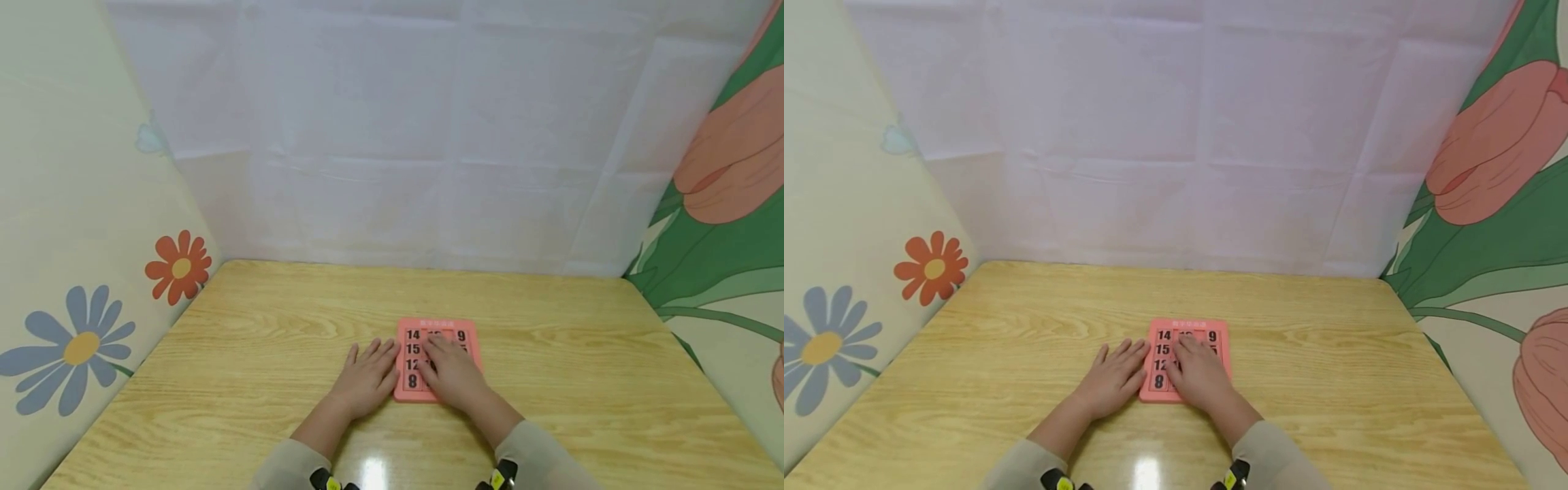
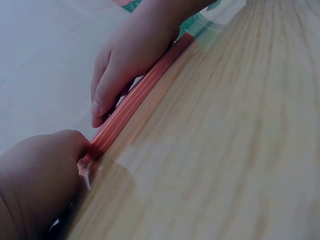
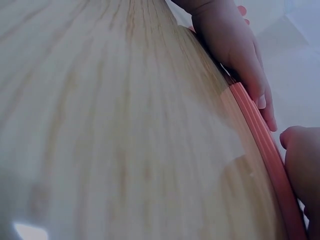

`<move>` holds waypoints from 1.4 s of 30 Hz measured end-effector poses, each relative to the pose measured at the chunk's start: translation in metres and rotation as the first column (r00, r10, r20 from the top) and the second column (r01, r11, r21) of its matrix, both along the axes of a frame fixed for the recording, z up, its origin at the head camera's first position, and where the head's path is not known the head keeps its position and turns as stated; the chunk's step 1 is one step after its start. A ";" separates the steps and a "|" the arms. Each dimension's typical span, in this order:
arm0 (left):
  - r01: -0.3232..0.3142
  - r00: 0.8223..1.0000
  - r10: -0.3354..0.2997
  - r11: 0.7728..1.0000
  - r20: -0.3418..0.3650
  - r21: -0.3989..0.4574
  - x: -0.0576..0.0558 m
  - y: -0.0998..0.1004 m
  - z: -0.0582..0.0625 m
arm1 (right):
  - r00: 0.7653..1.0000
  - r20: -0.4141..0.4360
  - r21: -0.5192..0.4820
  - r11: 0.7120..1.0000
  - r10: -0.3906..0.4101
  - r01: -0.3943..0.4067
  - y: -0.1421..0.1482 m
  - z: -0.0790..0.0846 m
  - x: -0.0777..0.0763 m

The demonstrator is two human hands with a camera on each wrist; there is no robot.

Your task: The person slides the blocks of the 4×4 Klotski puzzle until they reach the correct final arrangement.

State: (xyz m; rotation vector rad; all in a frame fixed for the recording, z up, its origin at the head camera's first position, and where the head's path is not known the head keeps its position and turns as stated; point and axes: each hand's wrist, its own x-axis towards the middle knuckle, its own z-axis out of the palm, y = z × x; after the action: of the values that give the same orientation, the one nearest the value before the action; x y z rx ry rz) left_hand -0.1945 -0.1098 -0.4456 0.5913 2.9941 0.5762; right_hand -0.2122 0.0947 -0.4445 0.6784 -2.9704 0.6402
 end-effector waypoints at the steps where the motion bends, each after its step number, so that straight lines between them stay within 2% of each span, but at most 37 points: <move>1: 0.000 1.000 0.000 1.000 -0.001 -0.001 0.000 0.000 0.000 | 1.000 -0.003 0.002 1.000 0.001 -0.001 -0.001 0.000 0.000; 15: 0.007 1.000 -0.007 1.000 -0.013 -0.003 -0.002 0.002 -0.001 | 0.999 0.004 0.008 0.999 0.032 -0.032 -0.004 -0.001 -0.002; 20: 0.010 1.000 -0.010 1.000 -0.012 -0.013 -0.002 0.002 -0.003 | 0.999 0.001 -0.018 0.999 0.039 -0.039 -0.002 -0.001 0.000; 36: -0.009 1.000 0.009 1.000 0.004 0.002 -0.004 0.000 -0.006 | 0.991 -0.032 -0.080 0.989 -0.131 0.128 0.039 -0.007 0.001; 42: -0.010 1.000 0.010 1.000 0.006 0.001 -0.005 0.000 -0.007 | 0.989 -0.022 -0.083 0.986 -0.149 0.146 0.044 -0.009 0.000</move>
State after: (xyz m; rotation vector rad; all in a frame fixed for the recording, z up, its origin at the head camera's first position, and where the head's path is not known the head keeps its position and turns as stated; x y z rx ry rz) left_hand -0.1995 -0.1101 -0.4525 0.5739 2.9930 0.5784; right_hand -0.2127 0.1391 -0.4537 0.4527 -2.9153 0.7284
